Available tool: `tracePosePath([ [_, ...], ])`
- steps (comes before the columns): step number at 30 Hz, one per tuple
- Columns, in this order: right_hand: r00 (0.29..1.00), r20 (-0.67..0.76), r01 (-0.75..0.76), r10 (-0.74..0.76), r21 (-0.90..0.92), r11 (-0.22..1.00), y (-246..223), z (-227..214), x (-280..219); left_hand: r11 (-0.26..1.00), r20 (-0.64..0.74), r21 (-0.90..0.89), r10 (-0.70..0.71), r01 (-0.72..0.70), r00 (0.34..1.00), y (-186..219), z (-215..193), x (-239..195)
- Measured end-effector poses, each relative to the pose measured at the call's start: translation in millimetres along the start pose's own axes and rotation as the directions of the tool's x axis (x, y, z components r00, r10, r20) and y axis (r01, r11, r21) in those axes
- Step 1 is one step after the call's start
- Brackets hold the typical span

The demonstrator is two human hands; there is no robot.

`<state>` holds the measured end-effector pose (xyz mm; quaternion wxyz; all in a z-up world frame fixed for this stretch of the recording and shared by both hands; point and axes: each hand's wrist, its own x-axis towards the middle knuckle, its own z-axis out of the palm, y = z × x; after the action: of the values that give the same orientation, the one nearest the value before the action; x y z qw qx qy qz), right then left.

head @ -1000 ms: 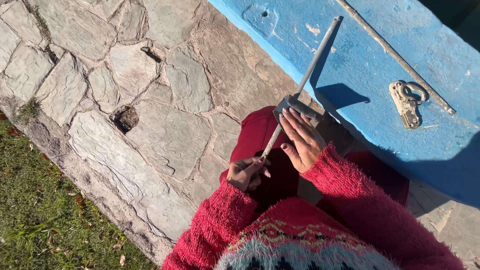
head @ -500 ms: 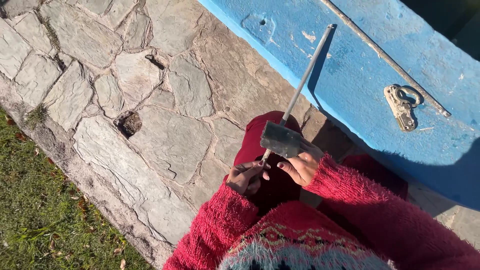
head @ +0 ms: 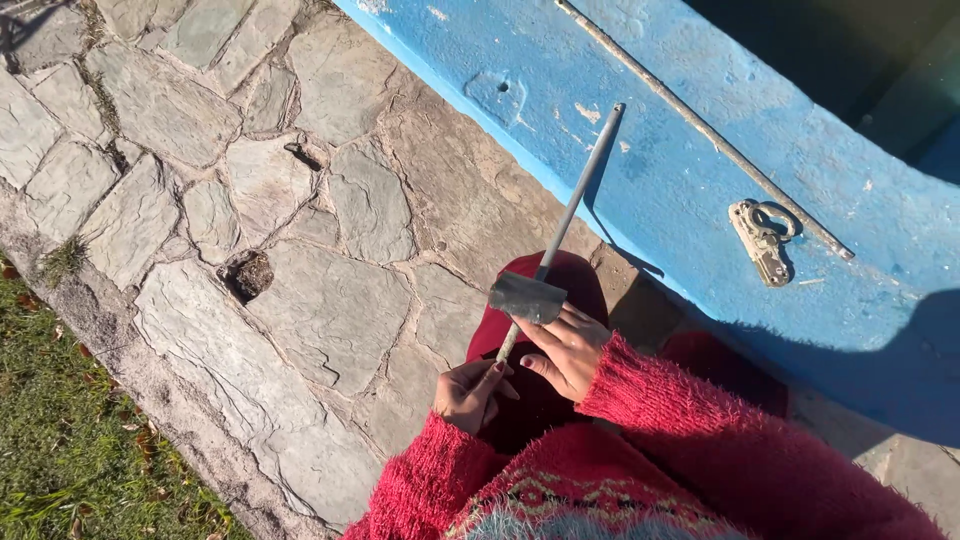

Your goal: Sanding a long metal rod with a piece of sandpaper on an outdoor surface.

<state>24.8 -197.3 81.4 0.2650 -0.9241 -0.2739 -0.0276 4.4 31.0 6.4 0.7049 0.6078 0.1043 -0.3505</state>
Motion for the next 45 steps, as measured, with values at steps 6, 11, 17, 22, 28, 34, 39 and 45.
tracePosePath([
  [6,0.877,-0.017,-0.480,0.480,0.036,0.877,121,61,-16,0.999,-0.085,-0.003,0.034,-0.034,0.996,-31,-9,3],
  [11,0.839,-0.244,-0.500,0.486,0.007,0.866,213,-26,62,0.980,-0.125,0.161,0.140,-0.120,0.982,-24,-12,-3],
  [17,0.978,-0.199,-0.115,0.055,-0.300,0.947,148,-5,54,0.871,-0.178,0.468,0.258,-0.149,0.949,10,-4,-12],
  [22,0.727,0.221,-0.541,0.650,-0.399,0.740,135,-26,73,0.854,-0.202,0.488,0.312,-0.181,0.929,-3,-10,-9],
  [28,0.901,-0.380,-0.349,0.210,-0.346,0.871,190,1,70,0.859,-0.254,0.490,0.304,-0.149,0.918,-7,-19,-6],
  [34,0.670,-0.218,-0.722,0.710,0.030,0.691,180,-31,85,0.590,-0.175,0.743,0.627,-0.316,0.759,-29,-14,-12],
  [39,0.907,-0.218,-0.411,0.360,-0.270,0.871,171,7,66,0.521,-0.205,0.826,0.634,-0.216,0.745,-39,-16,-4],
  [45,0.894,-0.378,-0.336,0.239,-0.215,0.917,207,-2,76,0.560,-0.196,0.797,0.594,-0.226,0.780,-20,-18,-9],
])
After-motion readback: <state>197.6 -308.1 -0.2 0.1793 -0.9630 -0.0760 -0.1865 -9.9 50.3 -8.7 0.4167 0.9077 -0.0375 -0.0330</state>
